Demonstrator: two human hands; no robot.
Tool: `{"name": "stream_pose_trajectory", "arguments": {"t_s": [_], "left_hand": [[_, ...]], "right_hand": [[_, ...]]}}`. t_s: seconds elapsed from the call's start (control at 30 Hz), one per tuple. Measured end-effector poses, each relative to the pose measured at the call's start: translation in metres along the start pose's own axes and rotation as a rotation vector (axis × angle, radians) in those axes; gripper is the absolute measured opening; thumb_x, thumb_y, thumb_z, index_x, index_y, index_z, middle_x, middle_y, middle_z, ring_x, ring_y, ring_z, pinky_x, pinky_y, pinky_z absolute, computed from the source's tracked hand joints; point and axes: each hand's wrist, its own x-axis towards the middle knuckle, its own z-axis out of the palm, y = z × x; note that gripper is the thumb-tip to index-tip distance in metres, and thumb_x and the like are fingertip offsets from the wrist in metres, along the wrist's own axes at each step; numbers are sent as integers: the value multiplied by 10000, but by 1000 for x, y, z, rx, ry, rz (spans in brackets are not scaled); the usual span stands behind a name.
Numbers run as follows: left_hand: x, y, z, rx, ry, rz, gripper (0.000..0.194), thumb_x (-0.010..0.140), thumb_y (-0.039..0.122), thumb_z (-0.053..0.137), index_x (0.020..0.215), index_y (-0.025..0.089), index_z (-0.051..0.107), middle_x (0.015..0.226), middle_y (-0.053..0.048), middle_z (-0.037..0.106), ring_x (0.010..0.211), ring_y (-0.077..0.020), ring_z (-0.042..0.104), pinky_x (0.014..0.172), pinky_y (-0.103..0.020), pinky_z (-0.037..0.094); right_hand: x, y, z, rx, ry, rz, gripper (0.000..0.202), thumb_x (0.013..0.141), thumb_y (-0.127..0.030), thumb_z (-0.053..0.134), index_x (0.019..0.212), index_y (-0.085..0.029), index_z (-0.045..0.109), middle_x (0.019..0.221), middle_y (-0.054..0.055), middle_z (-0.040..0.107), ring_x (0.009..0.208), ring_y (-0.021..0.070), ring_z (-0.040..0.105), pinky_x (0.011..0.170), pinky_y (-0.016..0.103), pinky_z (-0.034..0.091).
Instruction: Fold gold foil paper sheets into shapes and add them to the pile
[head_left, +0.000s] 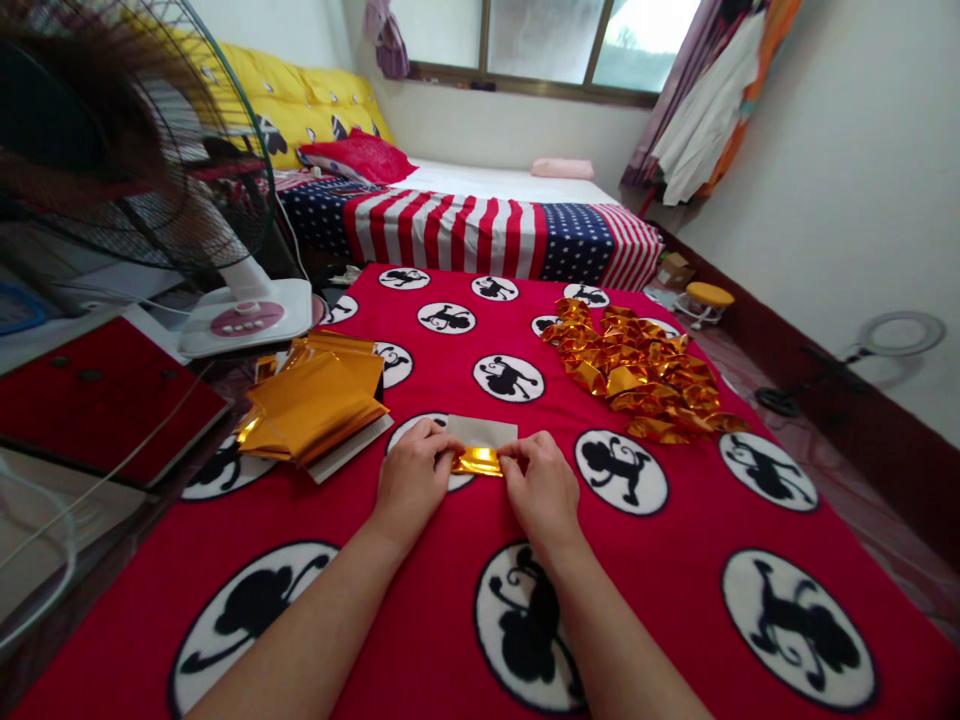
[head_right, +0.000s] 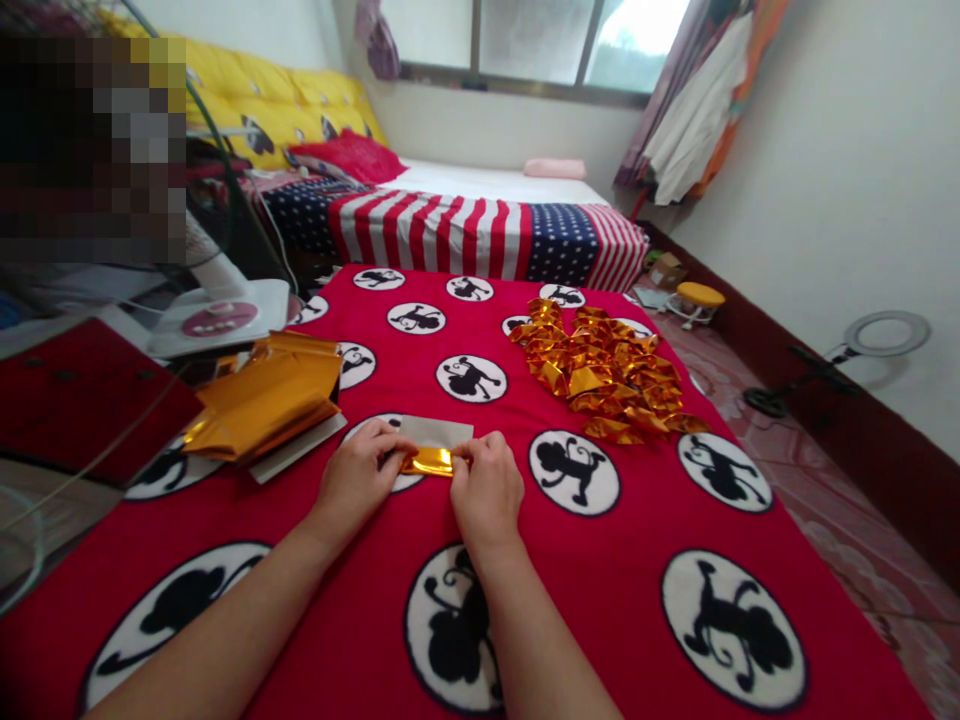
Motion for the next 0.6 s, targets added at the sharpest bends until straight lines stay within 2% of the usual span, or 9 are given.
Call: {"name": "stream_pose_trajectory", "arguments": {"t_s": [0.1, 0.2, 0.27, 0.4, 0.53, 0.6], "left_hand": [[1, 4, -2, 11, -24, -10, 192, 832, 166, 556, 828, 227, 738, 872, -32, 638, 867, -185, 608, 764, -300, 464], [1, 9, -3, 25, -37, -48, 121, 816, 277, 627, 799, 225, 735, 851, -28, 640, 832, -185, 602, 715, -299, 452], [2, 11, -4, 28, -49, -73, 141, 797, 346, 665, 776, 224, 732, 845, -29, 644, 817, -187, 600, 683, -296, 442], [3, 9, -6, 10, -86, -86, 116, 769, 321, 693, 819, 228, 740, 884, -26, 654, 851, -189, 606, 698, -291, 452], [2, 7, -7, 8, -101, -91, 120, 768, 293, 687, 850, 228, 745, 903, -28, 655, 875, -191, 609, 744, -299, 469], [1, 10, -7, 25, -87, -84, 122, 773, 308, 687, 844, 225, 743, 897, -29, 656, 867, -190, 610, 759, -303, 471]], "right_hand": [[-2, -5, -2, -36, -6, 8, 117, 869, -257, 594, 844, -236, 707, 906, 21, 610, 874, 184, 594, 676, 284, 375], [-3, -10, -2, -83, -1, 26, 154, 864, -363, 617, 838, -235, 699, 908, 24, 598, 896, 198, 589, 677, 290, 374], [-4, -11, -1, -109, 9, 30, 176, 834, -404, 651, 848, -234, 693, 919, 27, 594, 900, 203, 583, 677, 293, 375], [-5, -9, 3, -116, 17, 18, 159, 789, -372, 693, 876, -240, 682, 946, 25, 594, 910, 201, 574, 690, 291, 382], [-7, -7, 4, -114, 16, 8, 94, 812, -300, 655, 884, -243, 677, 953, 26, 594, 931, 205, 575, 717, 296, 392], [-8, -8, 4, -128, 30, -3, 126, 813, -336, 659, 886, -234, 669, 952, 33, 590, 940, 218, 571, 736, 306, 401]]}}
